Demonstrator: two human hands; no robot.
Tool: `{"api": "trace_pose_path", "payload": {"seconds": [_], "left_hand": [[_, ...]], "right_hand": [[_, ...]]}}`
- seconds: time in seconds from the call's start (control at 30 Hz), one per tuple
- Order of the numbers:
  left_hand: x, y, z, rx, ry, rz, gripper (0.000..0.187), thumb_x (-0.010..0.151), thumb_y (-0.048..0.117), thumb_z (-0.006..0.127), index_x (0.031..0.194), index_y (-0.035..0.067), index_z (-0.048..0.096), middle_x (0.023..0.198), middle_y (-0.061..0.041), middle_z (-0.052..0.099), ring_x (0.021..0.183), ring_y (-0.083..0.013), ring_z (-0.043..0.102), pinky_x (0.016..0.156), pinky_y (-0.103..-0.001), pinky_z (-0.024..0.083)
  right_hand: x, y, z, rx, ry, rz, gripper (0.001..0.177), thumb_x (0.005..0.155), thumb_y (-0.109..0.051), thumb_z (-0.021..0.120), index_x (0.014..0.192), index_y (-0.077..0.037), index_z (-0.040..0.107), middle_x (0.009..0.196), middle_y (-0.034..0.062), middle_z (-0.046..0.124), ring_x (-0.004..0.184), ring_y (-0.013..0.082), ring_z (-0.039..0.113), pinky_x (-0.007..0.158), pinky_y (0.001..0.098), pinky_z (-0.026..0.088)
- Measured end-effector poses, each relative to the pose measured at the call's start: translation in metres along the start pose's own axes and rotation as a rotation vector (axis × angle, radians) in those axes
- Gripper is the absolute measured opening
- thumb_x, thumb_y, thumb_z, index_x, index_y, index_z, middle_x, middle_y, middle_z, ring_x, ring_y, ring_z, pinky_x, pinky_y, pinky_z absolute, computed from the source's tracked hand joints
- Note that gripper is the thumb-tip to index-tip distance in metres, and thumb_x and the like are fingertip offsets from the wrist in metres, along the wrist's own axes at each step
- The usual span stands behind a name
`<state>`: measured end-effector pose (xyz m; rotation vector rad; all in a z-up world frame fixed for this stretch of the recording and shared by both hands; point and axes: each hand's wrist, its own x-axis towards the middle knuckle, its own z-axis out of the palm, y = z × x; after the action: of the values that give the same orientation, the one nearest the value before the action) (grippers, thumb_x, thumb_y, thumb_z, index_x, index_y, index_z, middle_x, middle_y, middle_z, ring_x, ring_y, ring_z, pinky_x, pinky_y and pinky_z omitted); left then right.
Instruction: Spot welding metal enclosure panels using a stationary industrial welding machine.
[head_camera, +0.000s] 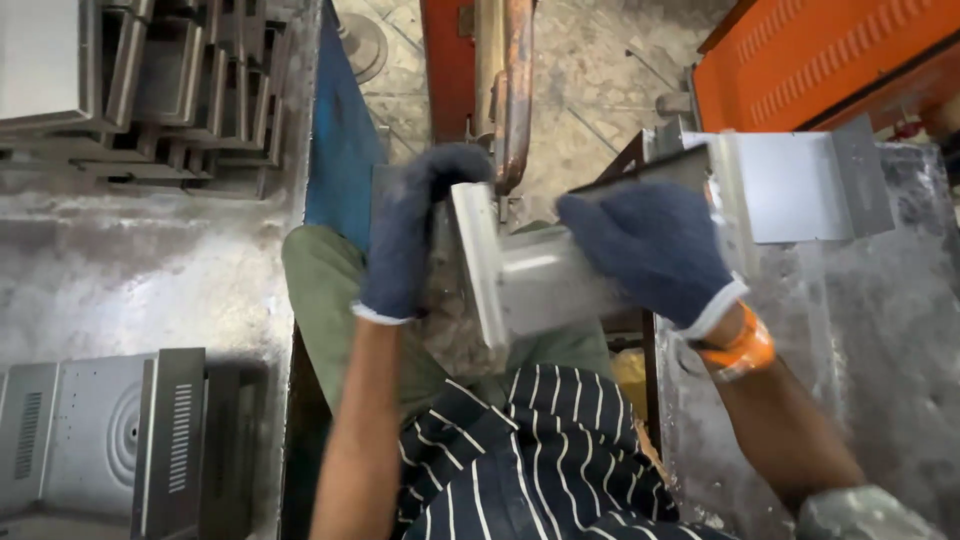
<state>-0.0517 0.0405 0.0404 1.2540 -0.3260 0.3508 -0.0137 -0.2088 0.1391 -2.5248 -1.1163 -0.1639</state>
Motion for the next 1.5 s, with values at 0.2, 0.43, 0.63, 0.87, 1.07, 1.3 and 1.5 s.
{"api": "trace_pose_path", "payload": {"seconds": [0.2, 0.43, 0.63, 0.87, 1.07, 1.3, 1.5], "left_hand": [[-0.083, -0.059, -0.132, 0.34, 0.255, -0.151, 0.05, 0.111, 0.043, 0.045, 0.132, 0.001, 0.063, 0.128, -0.012, 0.067, 0.12, -0.0221, 0.061, 0.105, -0.037, 0.045], [-0.163, -0.104, -0.131, 0.221, 0.399, -0.098, 0.038, 0.107, 0.039, 0.063, 0.118, 0.002, 0.067, 0.105, -0.01, 0.069, 0.09, -0.0194, 0.065, 0.074, -0.035, 0.053], [-0.078, 0.033, -0.025, 0.434, 0.533, -0.417, 0.052, 0.104, 0.04, 0.065, 0.071, 0.001, 0.074, 0.055, -0.005, 0.055, 0.046, -0.0125, 0.043, 0.045, -0.032, 0.032], [-0.026, 0.067, 0.027, 1.054, 0.133, -0.237, 0.049, 0.098, 0.041, 0.065, 0.064, 0.007, 0.075, 0.042, -0.003, 0.052, 0.034, -0.0133, 0.047, 0.041, -0.036, 0.035], [-0.001, 0.052, 0.024, 1.298, -0.118, -0.075, 0.044, 0.095, 0.04, 0.068, 0.063, 0.009, 0.075, 0.049, -0.011, 0.06, 0.041, -0.0266, 0.056, 0.05, -0.043, 0.044], [0.039, 0.033, 0.005, 1.464, -0.313, 0.089, 0.039, 0.09, 0.041, 0.072, 0.065, 0.012, 0.077, 0.055, -0.018, 0.062, 0.049, -0.0358, 0.06, 0.052, -0.05, 0.046], [0.074, 0.027, -0.009, 1.411, -0.293, -0.129, 0.043, 0.093, 0.039, 0.068, 0.065, 0.008, 0.076, 0.057, -0.019, 0.064, 0.047, -0.0326, 0.064, 0.06, -0.046, 0.053]], "right_hand": [[-0.109, 0.058, -0.033, 0.87, -0.022, 0.163, 0.034, 0.103, -0.038, 0.056, 0.117, -0.011, 0.07, 0.071, 0.0, 0.07, 0.049, 0.0145, 0.066, 0.048, 0.0298, 0.053], [-0.177, 0.174, 0.078, 1.248, -0.052, 0.286, 0.033, 0.105, -0.031, 0.052, 0.125, -0.01, 0.066, 0.091, 0.0008, 0.068, 0.071, 0.0148, 0.065, 0.065, 0.0295, 0.053], [-0.138, 0.213, 0.217, 1.544, -0.043, 0.416, 0.033, 0.106, -0.025, 0.049, 0.133, -0.009, 0.062, 0.108, 0.0014, 0.067, 0.09, 0.0151, 0.064, 0.079, 0.0293, 0.052], [-0.116, 0.189, 0.277, 1.892, 0.083, 0.624, 0.037, 0.108, -0.018, 0.045, 0.141, -0.009, 0.058, 0.128, 0.0023, 0.066, 0.112, 0.0155, 0.062, 0.096, 0.0292, 0.052], [-0.026, 0.068, 0.181, 1.162, 0.357, 0.352, 0.041, 0.108, -0.02, 0.053, 0.143, 0.001, 0.055, 0.143, 0.0092, 0.057, 0.134, 0.021, 0.055, 0.11, 0.0346, 0.049], [0.034, 0.014, 0.151, 1.213, 0.6, 0.249, 0.035, 0.115, -0.023, 0.048, 0.106, 0.002, 0.072, 0.103, 0.0059, 0.073, 0.098, 0.0164, 0.068, 0.093, 0.0315, 0.055], [0.074, 0.029, 0.153, 0.758, 0.733, 0.151, 0.025, 0.104, -0.013, 0.059, 0.113, 0.007, 0.072, 0.095, 0.0061, 0.071, 0.085, 0.015, 0.068, 0.078, 0.029, 0.054]]}}
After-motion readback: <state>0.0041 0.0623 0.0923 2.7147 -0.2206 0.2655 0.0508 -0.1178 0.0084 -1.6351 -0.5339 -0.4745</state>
